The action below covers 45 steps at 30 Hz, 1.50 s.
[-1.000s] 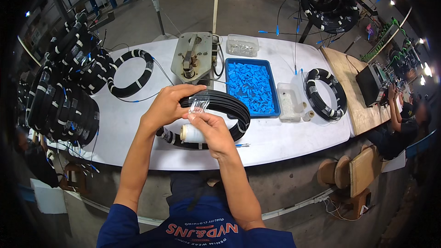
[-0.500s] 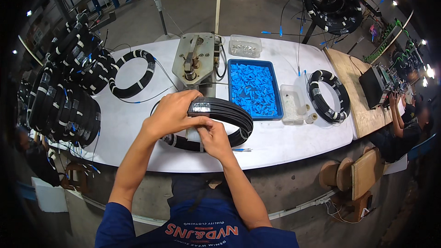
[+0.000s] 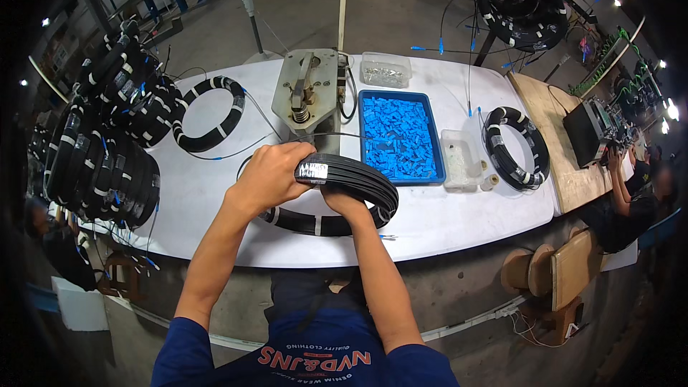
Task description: The person wraps a coiled cable with tape, presses the cable end using a benchtop machine, and attaches a connector piece to the wire end by hand.
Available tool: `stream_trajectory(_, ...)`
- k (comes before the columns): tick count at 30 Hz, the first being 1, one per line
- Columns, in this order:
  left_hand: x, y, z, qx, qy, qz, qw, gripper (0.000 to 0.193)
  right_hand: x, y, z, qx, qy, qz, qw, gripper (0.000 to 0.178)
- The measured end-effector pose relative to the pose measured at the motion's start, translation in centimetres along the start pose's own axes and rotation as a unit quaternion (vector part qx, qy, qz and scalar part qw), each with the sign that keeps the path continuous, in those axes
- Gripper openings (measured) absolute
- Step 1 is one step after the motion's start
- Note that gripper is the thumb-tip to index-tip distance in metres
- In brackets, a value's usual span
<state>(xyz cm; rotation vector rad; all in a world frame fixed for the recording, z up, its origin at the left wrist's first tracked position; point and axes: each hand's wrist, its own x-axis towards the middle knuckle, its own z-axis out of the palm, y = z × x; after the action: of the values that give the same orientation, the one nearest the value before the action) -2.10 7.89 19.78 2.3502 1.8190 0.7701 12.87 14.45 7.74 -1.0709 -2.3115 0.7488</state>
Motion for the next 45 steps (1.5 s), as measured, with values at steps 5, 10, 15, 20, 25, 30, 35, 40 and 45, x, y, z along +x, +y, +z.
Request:
stream_trajectory(5, 0.4, -0.3, 0.7, 0.033, 0.02, 0.006, 0.999, 0.027, 1.3, -0.7, 0.6, -0.004, 0.093, -0.026, 0.995, 0.024)
stream_trajectory(10, -0.5, 2.1, 1.7, 0.047, 0.057, 0.069, 0.995, 0.026, 4.8, 2.5, -1.9, 0.258, 0.247, 0.141, 0.923, 0.026)
stream_trajectory(15, 0.8, 1.5, 1.2, 0.039, 0.047, 0.039, 0.997, 0.023, 4.5, 5.0, -0.6, 0.127, 0.062, 0.108, 0.984, 0.025)
stream_trajectory(20, 1.5, 1.2, 1.2, 0.021, 0.044, 0.017, 0.999, 0.026, 3.8, 8.3, 3.0, 0.042, 0.102, -0.023, 0.994, 0.027)
stream_trajectory(25, 1.4, 1.5, 1.4, 0.025, 0.065, 0.003, 0.998, 0.027, 3.4, 8.6, 4.9, -0.035, 0.108, -0.047, 0.992, 0.02)
stream_trajectory(30, 0.9, 1.8, 1.3, 0.029, 0.066, -0.005, 0.997, 0.028, 3.5, 8.3, 5.8, -0.02, 0.136, -0.073, 0.988, 0.02)
stream_trajectory(35, 1.0, 1.6, 1.4, 0.023, 0.08, -0.008, 0.997, 0.027, 3.6, 8.4, 5.7, -0.015, 0.162, -0.103, 0.981, 0.02)
stream_trajectory(40, 0.8, 1.1, 1.3, 0.036, 0.067, -0.017, 0.997, 0.025, 3.7, 7.9, 5.7, -0.106, 0.166, -0.118, 0.973, 0.018)
stream_trajectory(45, 0.6, 0.2, 1.2, 0.055, 0.062, -0.018, 0.996, 0.024, 3.7, 6.0, 4.9, -0.142, 0.125, -0.125, 0.974, 0.017)
